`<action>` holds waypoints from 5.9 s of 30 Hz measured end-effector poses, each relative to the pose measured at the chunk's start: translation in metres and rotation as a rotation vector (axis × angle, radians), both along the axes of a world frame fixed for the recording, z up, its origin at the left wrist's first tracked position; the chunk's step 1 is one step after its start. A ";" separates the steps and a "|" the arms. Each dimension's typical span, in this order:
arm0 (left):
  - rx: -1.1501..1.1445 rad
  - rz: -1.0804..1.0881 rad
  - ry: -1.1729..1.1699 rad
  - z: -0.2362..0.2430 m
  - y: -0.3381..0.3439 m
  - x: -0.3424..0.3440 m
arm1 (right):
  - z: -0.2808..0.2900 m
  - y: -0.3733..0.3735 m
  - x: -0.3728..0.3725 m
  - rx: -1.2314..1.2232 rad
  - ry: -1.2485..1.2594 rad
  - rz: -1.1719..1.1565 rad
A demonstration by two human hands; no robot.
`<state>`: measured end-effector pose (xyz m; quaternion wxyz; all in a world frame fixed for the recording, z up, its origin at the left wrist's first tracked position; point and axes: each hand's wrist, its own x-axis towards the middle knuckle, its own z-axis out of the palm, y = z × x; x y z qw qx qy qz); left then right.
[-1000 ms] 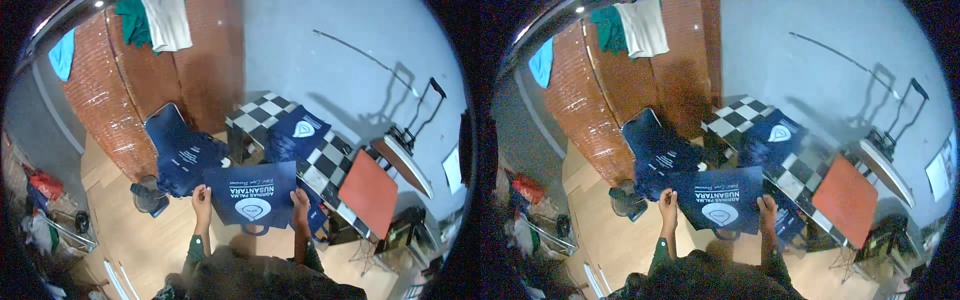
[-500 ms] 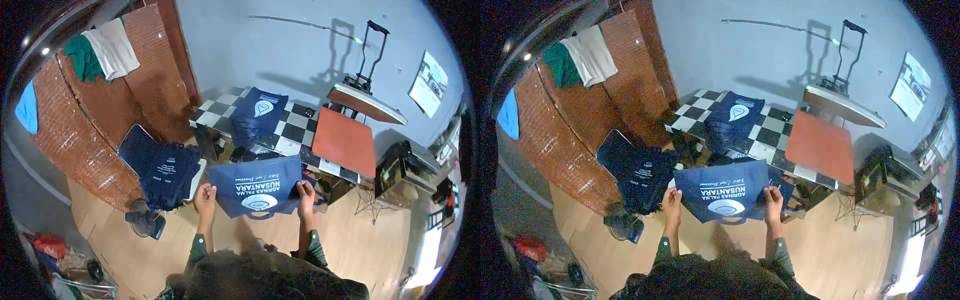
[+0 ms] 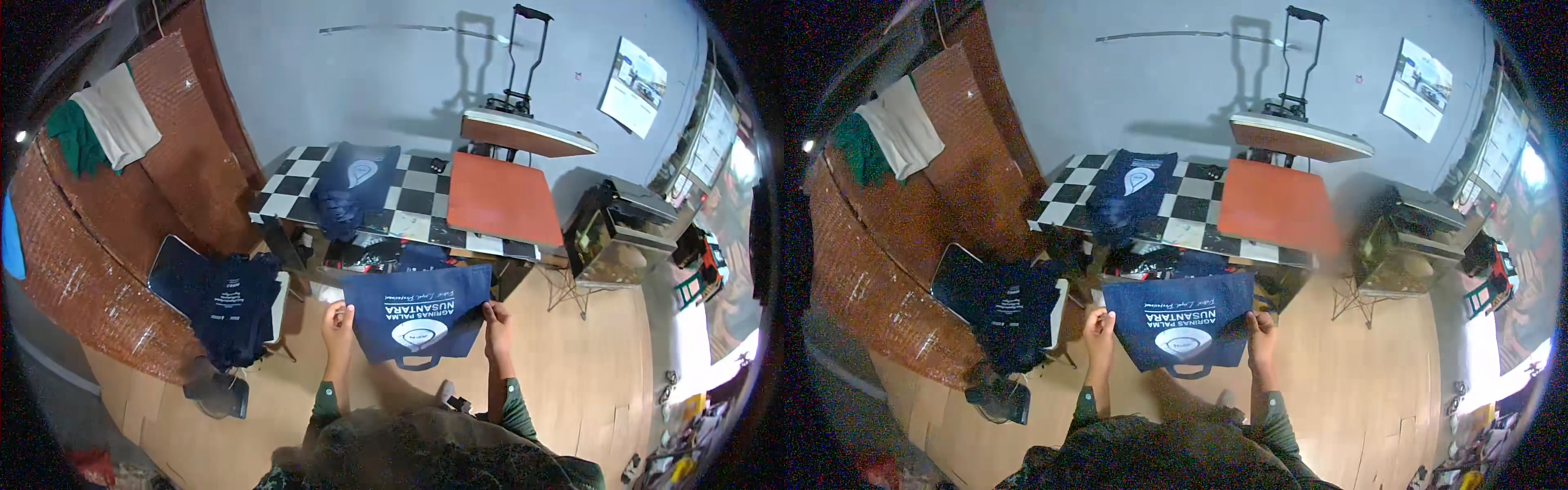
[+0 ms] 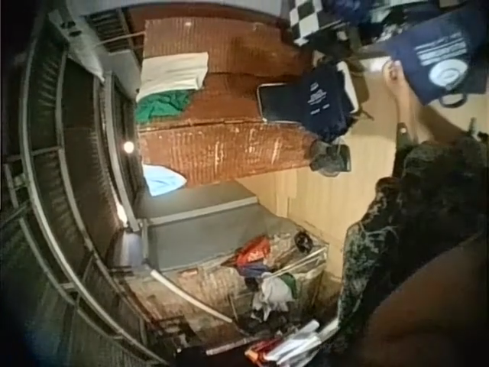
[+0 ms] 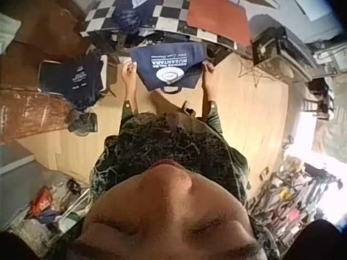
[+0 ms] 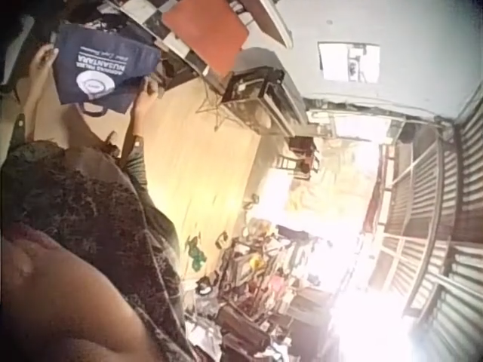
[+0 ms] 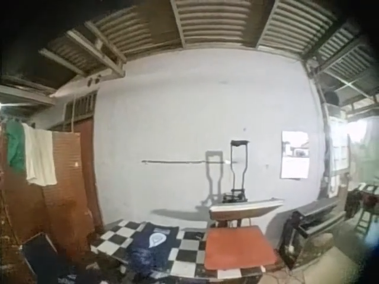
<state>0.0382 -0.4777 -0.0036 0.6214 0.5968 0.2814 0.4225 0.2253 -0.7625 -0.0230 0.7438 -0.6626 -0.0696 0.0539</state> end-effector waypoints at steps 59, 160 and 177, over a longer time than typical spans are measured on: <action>0.366 -0.170 0.083 -0.002 -0.052 0.415 | 0.024 -0.108 0.324 -0.497 -0.400 -0.203; 0.909 -0.191 0.529 0.021 -0.055 0.373 | 0.008 -0.092 0.297 -0.973 -0.519 -0.526; 0.763 -0.285 0.491 0.013 -0.032 0.450 | 0.009 -0.088 0.392 -0.831 -0.313 -0.415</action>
